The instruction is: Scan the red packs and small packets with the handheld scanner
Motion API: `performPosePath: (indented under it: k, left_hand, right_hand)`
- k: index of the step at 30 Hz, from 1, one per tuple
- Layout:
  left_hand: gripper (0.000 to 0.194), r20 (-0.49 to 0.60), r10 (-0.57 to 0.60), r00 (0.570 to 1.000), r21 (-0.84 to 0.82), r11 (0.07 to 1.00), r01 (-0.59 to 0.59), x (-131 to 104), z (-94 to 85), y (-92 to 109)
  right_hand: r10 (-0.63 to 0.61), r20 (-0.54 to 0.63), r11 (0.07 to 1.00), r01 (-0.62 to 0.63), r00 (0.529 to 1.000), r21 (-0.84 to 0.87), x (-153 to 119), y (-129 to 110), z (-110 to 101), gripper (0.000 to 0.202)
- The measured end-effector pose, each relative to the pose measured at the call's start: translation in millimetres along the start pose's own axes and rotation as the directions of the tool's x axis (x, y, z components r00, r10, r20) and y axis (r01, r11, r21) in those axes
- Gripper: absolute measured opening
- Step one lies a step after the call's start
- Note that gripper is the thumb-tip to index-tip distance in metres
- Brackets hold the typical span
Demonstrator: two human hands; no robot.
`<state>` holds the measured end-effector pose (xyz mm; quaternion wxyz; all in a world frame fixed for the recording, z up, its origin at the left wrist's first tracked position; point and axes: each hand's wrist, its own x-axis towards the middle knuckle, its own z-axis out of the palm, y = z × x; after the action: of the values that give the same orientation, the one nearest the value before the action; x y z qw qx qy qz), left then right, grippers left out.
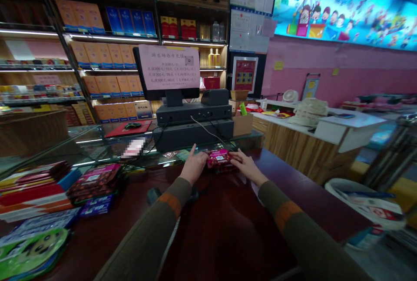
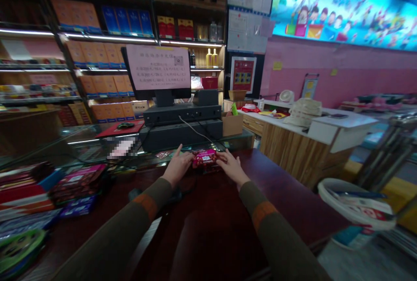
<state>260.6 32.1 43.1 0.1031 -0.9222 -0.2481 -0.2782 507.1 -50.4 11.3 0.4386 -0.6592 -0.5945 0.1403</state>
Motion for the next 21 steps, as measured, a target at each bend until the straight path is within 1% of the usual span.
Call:
performPosePath:
  k: [5, 11, 16, 21]
  left_hand:
    - [0.025, 0.038, -0.010, 0.999, -0.070, 0.997, 0.013, 11.3, 14.2, 7.1]
    - [0.024, 0.079, -0.008, 0.997, -0.073, 0.997, 0.014, 16.6, 25.4, 13.1]
    - [0.025, 0.106, -0.022, 0.994, -0.068, 0.997, 0.029, 17.9, 32.3, 14.4]
    - [0.026, 0.126, -0.024, 0.992, -0.073, 0.997, 0.033, 18.9, 36.6, 15.8]
  right_hand:
    - [0.039, 0.008, 0.999, -0.039, 0.999, -0.001, 4.1, 14.3, -5.5, 0.040]
    - [0.075, 0.043, 0.997, -0.075, 0.996, -0.001, 8.2, 25.7, -10.3, 0.042]
    - [0.095, 0.053, 0.995, -0.096, 0.994, 0.006, 8.8, 29.9, -11.3, 0.041]
    - [0.109, 0.074, 0.993, -0.105, 0.991, -0.056, 11.4, 35.8, -9.9, 0.041]
